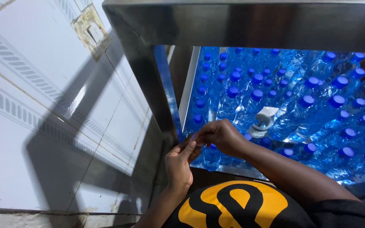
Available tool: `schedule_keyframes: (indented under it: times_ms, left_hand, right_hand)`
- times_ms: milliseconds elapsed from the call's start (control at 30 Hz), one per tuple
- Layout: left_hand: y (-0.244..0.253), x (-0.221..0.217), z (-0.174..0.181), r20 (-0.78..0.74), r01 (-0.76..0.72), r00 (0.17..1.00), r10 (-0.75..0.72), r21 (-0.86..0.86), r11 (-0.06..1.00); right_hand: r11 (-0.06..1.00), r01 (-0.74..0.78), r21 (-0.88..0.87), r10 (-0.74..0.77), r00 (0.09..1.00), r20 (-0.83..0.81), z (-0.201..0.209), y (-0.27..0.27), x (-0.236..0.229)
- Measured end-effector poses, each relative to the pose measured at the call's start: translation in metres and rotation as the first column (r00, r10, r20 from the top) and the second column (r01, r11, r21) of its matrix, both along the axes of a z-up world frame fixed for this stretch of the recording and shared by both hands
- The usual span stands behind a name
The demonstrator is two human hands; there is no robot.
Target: The person applies small rectangular labels to the necks of numerous blue plastic water bottles arranged on a metal table. They peel the labels from a backing sheet and press them onto the bottles one by one.
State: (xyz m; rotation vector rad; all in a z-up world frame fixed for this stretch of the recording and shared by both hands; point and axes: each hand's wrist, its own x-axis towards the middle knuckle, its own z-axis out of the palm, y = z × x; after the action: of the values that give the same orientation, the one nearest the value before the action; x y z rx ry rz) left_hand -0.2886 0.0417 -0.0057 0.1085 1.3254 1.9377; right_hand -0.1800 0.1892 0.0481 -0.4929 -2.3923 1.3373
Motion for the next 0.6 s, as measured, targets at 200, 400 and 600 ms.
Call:
schedule_keyframes:
  times_ms: [200,400,600]
  left_hand:
    - [0.003,0.007,0.007,-0.227,0.007,0.973,-0.032,-0.108,0.994]
    - [0.005,0.004,-0.005,-0.309,0.013,0.950,-0.047,-0.111,0.994]
    - [0.003,0.002,0.005,-0.184,-0.008,0.983,-0.022,-0.161,0.987]
  right_hand:
    - [0.957,0.184,0.226,-0.186,0.983,-0.013,0.007,-0.003,0.010]
    - [0.923,-0.097,-0.371,0.184,0.961,0.207,0.021,0.035,0.016]
    - [0.966,0.171,0.195,-0.229,0.916,0.330,0.013,0.055,-0.022]
